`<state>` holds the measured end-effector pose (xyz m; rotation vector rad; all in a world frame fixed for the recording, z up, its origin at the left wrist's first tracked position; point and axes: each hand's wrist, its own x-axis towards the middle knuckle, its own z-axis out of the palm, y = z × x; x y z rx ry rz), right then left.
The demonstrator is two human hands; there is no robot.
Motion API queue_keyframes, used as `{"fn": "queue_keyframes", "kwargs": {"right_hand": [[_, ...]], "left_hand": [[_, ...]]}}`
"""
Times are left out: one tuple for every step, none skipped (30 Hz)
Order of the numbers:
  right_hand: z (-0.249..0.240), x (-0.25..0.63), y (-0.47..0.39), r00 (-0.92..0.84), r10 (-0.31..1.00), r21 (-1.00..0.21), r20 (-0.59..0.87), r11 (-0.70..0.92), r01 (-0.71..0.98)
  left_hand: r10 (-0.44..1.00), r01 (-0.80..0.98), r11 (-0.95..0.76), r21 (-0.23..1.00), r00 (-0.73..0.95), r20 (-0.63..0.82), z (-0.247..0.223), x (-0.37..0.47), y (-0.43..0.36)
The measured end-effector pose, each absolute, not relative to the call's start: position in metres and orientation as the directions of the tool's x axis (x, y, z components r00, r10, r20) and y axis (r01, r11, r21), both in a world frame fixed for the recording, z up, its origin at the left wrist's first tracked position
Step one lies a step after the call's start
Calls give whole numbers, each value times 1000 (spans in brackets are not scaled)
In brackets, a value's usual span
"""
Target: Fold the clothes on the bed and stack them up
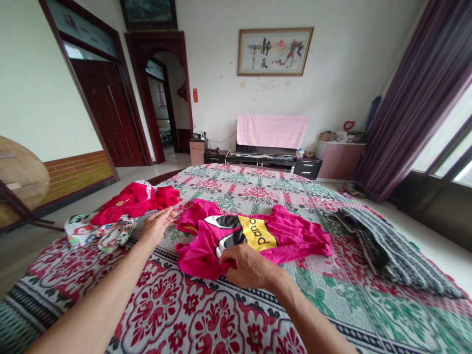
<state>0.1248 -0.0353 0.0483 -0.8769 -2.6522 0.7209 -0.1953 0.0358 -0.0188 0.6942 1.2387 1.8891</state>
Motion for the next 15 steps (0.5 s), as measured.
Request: {"fn": "queue_keyframes", "kwargs": {"right_hand": [[51,127,-36,-792,610,-547,26,672,500],[54,129,-36,-792,610,-569,-23,643,513],[56,131,-37,-786,615,-592,-63,611,525],[57,132,-38,-777,623,-612,-95,579,539],[58,132,-39,-766,631,-626,-119,551,551],[58,132,-40,-758,638,-632,-136,533,562],[58,131,-41,-753,641,-627,-149,527,573],[57,129,-42,-749,644,-613,-156,531,585],[56,127,-43,-744,650,-591,-156,542,597],[55,125,-44,-739,656,-566,-150,557,609],[55,123,-45,-737,662,-538,-139,574,617],[54,121,-46,-737,664,-510,-123,595,621],[53,119,-47,-740,664,-485,-106,616,621],[52,117,-47,-746,660,-464,-89,636,617],[52,116,-47,-754,652,-448,-77,653,611]], "left_hand": [[824,-262,-241,934,-564,55,-20,-195,36],[823,-222,-244,944,-562,81,-21,-194,37],[824,-176,-247,953,-556,111,-22,-193,38],[827,-128,-248,960,-545,141,-24,-192,38],[831,-82,-245,966,-531,166,-25,-191,39],[837,-38,-240,970,-515,186,-27,-191,40],[844,-1,-231,973,-498,200,-28,-192,41],[849,30,-222,975,-485,209,-30,-192,42],[853,58,-218,974,-474,219,-31,-193,43],[853,88,-218,972,-466,234,-32,-194,43],[849,126,-220,967,-463,254,-32,-194,44],[844,173,-217,961,-460,274,-32,-194,44],[840,225,-204,953,-459,288,-31,-194,43],[839,272,-184,945,-456,295,-29,-193,42],[845,307,-164,937,-447,294,-26,-192,40]]}}
